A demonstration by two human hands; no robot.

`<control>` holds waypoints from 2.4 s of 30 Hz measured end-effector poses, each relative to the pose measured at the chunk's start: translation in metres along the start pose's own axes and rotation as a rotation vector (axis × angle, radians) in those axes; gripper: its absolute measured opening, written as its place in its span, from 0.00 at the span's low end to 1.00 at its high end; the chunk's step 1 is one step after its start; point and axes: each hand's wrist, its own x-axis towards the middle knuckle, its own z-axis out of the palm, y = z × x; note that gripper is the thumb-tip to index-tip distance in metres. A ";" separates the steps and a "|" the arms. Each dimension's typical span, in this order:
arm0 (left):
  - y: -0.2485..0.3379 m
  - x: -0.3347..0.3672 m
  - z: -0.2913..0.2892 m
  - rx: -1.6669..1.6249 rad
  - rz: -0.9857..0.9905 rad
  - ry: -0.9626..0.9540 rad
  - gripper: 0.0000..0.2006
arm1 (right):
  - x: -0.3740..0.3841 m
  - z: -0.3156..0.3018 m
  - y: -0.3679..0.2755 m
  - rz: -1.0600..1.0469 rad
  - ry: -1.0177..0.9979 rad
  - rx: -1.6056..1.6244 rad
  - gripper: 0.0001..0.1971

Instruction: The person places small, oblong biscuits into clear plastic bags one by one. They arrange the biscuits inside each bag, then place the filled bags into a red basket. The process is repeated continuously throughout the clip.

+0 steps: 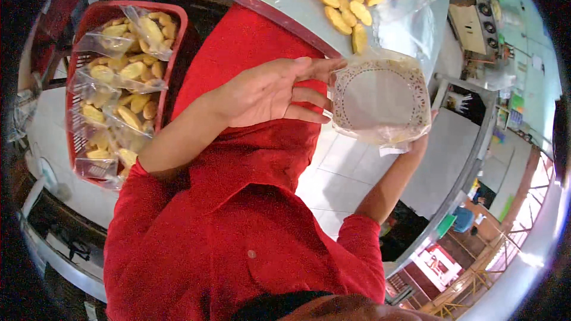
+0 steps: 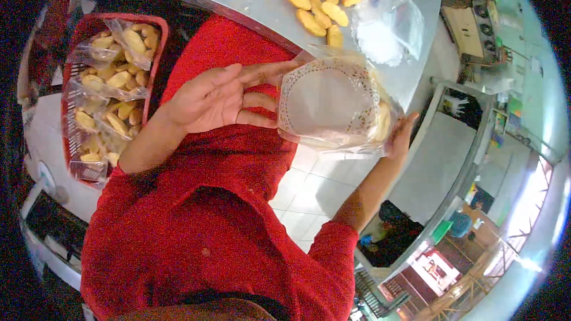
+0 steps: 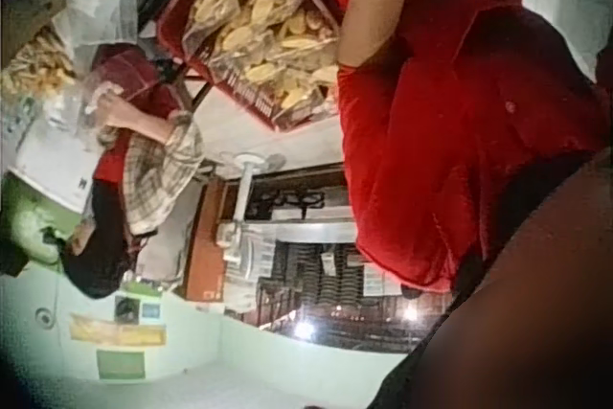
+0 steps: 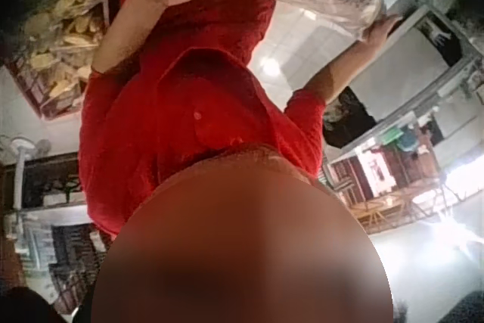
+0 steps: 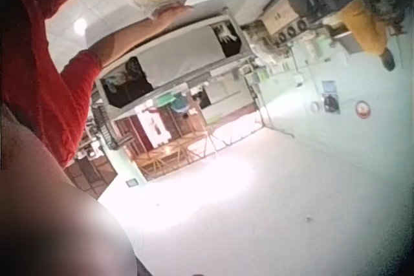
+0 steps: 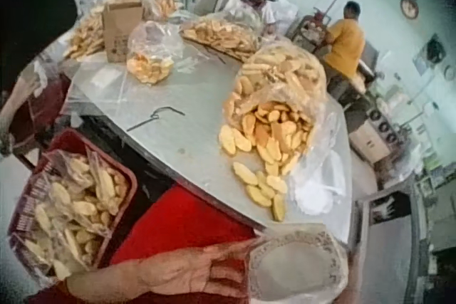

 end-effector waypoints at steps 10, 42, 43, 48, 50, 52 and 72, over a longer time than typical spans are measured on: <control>-0.002 -0.008 -0.013 0.103 0.011 0.112 0.29 | -0.004 -0.006 0.011 0.014 -0.097 0.050 0.25; 0.042 -0.063 -0.080 0.421 0.258 0.457 0.33 | -0.132 0.161 -0.038 -0.648 -0.729 -0.908 0.16; 0.039 -0.064 -0.075 0.470 0.217 0.551 0.33 | -0.114 0.159 -0.031 -0.530 -0.867 -0.959 0.18; 0.021 -0.047 -0.069 0.685 -0.005 0.621 0.36 | -0.084 0.166 0.081 -0.114 -1.188 -0.336 0.26; 0.017 -0.044 -0.058 0.717 -0.075 0.604 0.40 | -0.091 0.178 0.108 -0.013 -1.185 -0.100 0.29; 0.013 -0.043 -0.065 0.686 0.068 0.499 0.40 | -0.092 0.183 0.121 0.209 -1.058 0.137 0.33; -0.004 -0.062 -0.063 1.280 0.129 0.434 0.20 | -0.119 0.196 0.145 0.408 -0.938 0.320 0.33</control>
